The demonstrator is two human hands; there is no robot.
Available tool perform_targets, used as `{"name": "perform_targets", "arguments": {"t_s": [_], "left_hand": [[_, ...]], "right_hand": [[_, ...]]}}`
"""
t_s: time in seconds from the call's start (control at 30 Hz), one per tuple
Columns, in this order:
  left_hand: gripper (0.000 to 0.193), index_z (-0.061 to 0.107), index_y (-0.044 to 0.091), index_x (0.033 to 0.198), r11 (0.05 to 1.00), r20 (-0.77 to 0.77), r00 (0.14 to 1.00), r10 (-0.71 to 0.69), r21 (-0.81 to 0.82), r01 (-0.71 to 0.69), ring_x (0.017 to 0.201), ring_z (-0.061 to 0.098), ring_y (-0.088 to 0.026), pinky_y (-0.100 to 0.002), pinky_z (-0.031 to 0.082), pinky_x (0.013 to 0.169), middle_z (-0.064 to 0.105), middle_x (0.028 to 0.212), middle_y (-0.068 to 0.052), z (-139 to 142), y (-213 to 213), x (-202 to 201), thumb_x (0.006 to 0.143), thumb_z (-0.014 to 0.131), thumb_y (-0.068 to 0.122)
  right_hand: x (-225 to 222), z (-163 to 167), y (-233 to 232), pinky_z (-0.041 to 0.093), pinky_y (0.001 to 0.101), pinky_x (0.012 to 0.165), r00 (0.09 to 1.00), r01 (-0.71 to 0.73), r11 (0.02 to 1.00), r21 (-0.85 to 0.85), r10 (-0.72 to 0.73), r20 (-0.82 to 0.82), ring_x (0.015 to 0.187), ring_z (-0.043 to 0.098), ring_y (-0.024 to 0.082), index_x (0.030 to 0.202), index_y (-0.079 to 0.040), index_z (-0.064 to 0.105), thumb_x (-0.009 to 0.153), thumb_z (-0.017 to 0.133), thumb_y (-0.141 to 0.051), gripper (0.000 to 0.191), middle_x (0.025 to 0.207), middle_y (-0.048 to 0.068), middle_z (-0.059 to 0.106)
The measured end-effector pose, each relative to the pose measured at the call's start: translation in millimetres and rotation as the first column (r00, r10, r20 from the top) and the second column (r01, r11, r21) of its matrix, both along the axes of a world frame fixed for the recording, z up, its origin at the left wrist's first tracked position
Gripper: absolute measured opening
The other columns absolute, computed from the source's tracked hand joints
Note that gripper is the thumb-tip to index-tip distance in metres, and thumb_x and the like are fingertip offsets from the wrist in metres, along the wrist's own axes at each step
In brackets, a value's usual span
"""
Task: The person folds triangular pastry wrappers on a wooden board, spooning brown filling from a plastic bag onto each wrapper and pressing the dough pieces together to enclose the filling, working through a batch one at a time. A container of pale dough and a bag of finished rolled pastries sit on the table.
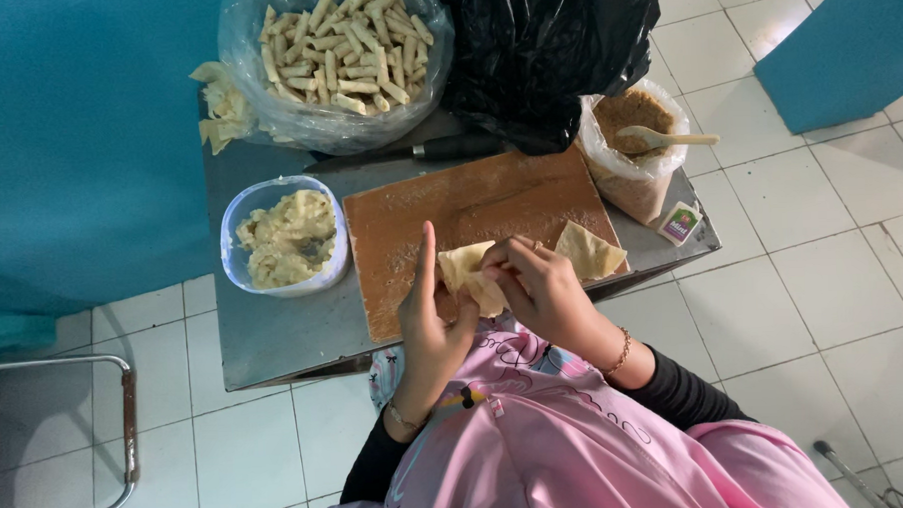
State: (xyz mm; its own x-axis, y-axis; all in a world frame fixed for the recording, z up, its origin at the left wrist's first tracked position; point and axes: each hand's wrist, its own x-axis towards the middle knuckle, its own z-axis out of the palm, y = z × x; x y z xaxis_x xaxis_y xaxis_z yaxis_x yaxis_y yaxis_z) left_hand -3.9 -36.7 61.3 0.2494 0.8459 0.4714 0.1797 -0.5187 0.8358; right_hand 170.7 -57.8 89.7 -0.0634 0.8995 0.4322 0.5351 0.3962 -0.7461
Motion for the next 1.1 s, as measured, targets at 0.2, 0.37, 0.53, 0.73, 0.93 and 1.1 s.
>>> {"name": "perform_targets", "arguments": {"t_s": [0.2,0.37,0.53,0.73,0.93,1.1], "left_hand": [[0.084,0.031,0.010,0.163,0.985,0.068,0.998,0.002,-0.170,0.009,0.075,0.058,-0.008,-0.020,0.049,0.063,0.062,0.090,-0.004,2,-1,-1,0.086,0.058,-0.007],[0.080,0.035,0.010,0.162,0.983,0.194,0.981,-0.026,-0.173,0.061,0.078,0.056,-0.005,-0.017,0.045,0.066,0.064,0.094,-0.001,1,2,-6,0.087,0.053,-0.010],[0.070,0.044,0.008,0.155,0.950,0.321,0.946,0.043,-0.305,0.060,0.070,0.050,0.000,-0.014,0.039,0.060,0.062,0.093,-0.001,-1,11,-21,0.088,0.050,-0.010],[0.054,0.049,0.001,0.148,0.966,0.597,0.791,0.130,-0.257,0.035,0.100,0.057,-0.007,-0.022,0.048,0.090,0.064,0.111,-0.005,-11,25,-33,0.096,0.055,-0.011],[0.052,0.046,0.002,0.145,0.970,0.661,0.739,0.133,-0.238,0.039,0.111,0.058,-0.011,-0.027,0.047,0.105,0.064,0.115,-0.008,-19,26,-33,0.095,0.056,-0.010],[0.051,0.047,0.004,0.141,0.970,0.671,0.728,0.140,-0.239,0.034,0.108,0.057,-0.010,-0.026,0.046,0.099,0.062,0.117,-0.007,-25,27,-30,0.093,0.058,-0.010]], "right_hand": [[13,-17,9,0.043,0.0261,0.056,0.987,0.013,0.957,-0.291,-0.058,-0.148,0.064,0.049,0.010,0.102,-0.002,0.063,0.100,0.060,-0.004,0.004,0.077,0.007,0.060],[33,-26,16,0.045,0.0213,0.065,0.895,-0.098,0.944,-0.314,-0.054,-0.443,0.078,0.051,0.003,0.104,-0.003,0.058,0.108,0.052,-0.008,0.009,0.087,-0.003,0.056],[70,-22,17,0.044,0.0225,0.063,0.851,0.101,0.953,-0.286,-0.231,-0.472,0.077,0.054,0.005,0.104,-0.003,0.059,0.110,0.052,-0.012,0.012,0.086,-0.002,0.057],[78,-28,27,0.053,0.0365,0.082,0.921,0.157,0.924,0.350,-0.264,0.285,0.093,0.066,0.025,0.095,-0.009,0.064,0.088,0.068,-0.001,0.011,0.099,0.005,0.067],[47,-39,20,0.048,0.0372,0.078,0.827,-0.261,0.942,0.211,0.106,0.551,0.095,0.067,0.022,0.094,-0.011,0.073,0.078,0.076,-0.012,0.017,0.097,0.001,0.069],[49,-38,19,0.048,0.0357,0.085,0.784,-0.350,0.913,0.209,0.164,0.599,0.099,0.066,0.020,0.098,-0.012,0.075,0.079,0.072,-0.015,0.019,0.101,-0.001,0.070]]}}
